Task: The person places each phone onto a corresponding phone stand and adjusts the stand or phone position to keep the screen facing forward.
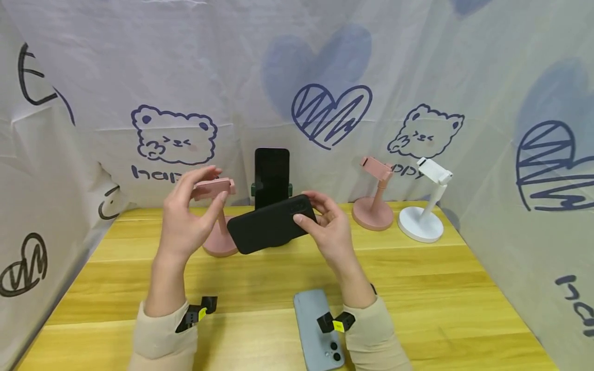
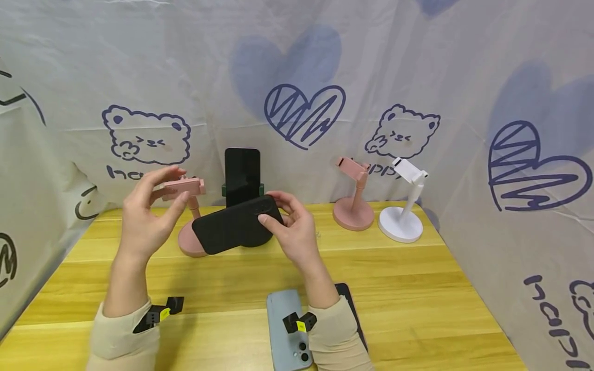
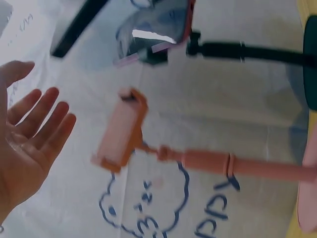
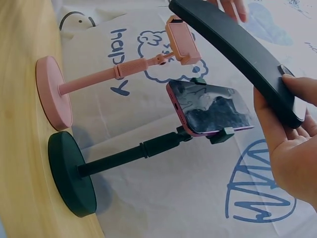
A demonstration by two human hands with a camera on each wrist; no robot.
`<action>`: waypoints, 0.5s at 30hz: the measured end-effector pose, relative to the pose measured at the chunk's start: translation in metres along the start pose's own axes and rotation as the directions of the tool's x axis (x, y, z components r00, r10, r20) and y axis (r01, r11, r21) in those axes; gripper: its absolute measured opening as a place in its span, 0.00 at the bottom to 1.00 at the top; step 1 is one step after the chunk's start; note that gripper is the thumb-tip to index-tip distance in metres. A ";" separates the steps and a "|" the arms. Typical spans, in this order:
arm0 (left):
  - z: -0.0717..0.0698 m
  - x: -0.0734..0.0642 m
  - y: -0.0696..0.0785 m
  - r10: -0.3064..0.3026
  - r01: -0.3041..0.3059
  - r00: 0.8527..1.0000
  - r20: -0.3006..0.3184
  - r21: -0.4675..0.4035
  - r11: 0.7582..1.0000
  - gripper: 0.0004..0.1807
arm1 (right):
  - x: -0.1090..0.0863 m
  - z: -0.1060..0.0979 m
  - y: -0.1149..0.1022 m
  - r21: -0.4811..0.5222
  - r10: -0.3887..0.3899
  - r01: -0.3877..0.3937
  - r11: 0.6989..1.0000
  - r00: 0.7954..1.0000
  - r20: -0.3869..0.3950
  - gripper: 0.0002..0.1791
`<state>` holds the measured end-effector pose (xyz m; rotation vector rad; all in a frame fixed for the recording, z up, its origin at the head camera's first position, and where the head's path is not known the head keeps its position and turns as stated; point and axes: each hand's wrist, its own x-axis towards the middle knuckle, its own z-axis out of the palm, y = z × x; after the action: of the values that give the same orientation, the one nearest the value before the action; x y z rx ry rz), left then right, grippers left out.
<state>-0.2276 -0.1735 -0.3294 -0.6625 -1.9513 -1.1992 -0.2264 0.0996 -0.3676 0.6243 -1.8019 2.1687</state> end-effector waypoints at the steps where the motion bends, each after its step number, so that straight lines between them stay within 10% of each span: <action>1: 0.003 0.000 0.003 0.014 -0.014 0.999 0.029 -0.015 1.000 0.29 | 0.000 0.000 -0.001 0.008 -0.007 0.007 1.000 1.000 -0.001 0.26; 15: 0.032 -0.008 0.017 -0.014 0.020 0.949 0.314 -0.017 1.000 0.20 | -0.001 -0.013 -0.009 0.062 -0.096 0.099 0.993 0.994 -0.054 0.25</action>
<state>-0.2208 -0.1381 -0.3365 -0.8938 -2.2120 -1.1811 -0.2233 0.1139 -0.3625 0.6511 -1.6463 2.1649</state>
